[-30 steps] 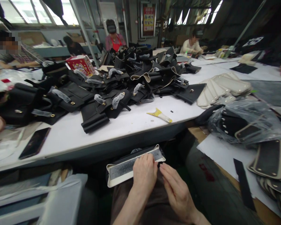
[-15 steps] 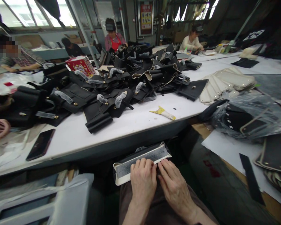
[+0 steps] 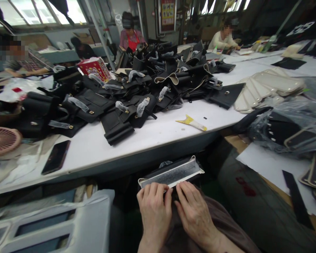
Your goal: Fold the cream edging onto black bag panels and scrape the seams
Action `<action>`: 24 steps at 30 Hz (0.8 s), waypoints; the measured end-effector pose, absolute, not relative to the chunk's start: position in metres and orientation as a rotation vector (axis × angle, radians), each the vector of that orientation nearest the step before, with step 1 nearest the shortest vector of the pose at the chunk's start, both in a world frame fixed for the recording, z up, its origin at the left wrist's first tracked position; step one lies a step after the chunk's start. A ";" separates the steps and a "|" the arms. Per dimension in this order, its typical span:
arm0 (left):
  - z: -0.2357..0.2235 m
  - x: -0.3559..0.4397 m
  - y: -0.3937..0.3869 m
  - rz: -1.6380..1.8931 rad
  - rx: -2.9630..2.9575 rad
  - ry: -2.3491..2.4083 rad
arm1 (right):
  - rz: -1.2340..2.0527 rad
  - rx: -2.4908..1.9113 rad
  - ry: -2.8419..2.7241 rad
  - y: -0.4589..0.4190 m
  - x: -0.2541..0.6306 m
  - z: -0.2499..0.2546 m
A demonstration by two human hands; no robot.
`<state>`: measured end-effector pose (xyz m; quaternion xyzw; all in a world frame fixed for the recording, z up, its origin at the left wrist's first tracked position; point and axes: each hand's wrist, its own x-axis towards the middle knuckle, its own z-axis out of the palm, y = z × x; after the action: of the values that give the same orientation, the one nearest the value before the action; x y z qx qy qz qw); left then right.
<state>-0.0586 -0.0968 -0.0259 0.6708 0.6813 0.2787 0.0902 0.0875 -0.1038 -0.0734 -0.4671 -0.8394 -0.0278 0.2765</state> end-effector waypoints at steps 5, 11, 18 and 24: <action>-0.037 -0.076 -0.104 0.953 2.038 2.116 | -0.079 -1.243 -2.277 -0.108 0.072 -0.070; -0.061 -0.089 -0.111 1.190 1.908 2.161 | -0.064 -1.176 -2.302 -0.112 0.056 -0.070; -0.077 -0.090 -0.116 1.391 1.277 1.911 | -0.035 -1.077 -2.359 -0.111 0.044 -0.066; -0.081 -0.090 -0.115 1.442 1.071 1.831 | -0.025 -1.008 -2.410 -0.108 0.041 -0.067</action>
<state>-0.0904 -0.1149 -0.0805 0.4002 0.6845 0.5390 0.2842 0.0406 -0.1080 -0.0669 -0.3723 -0.8905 -0.0092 0.2615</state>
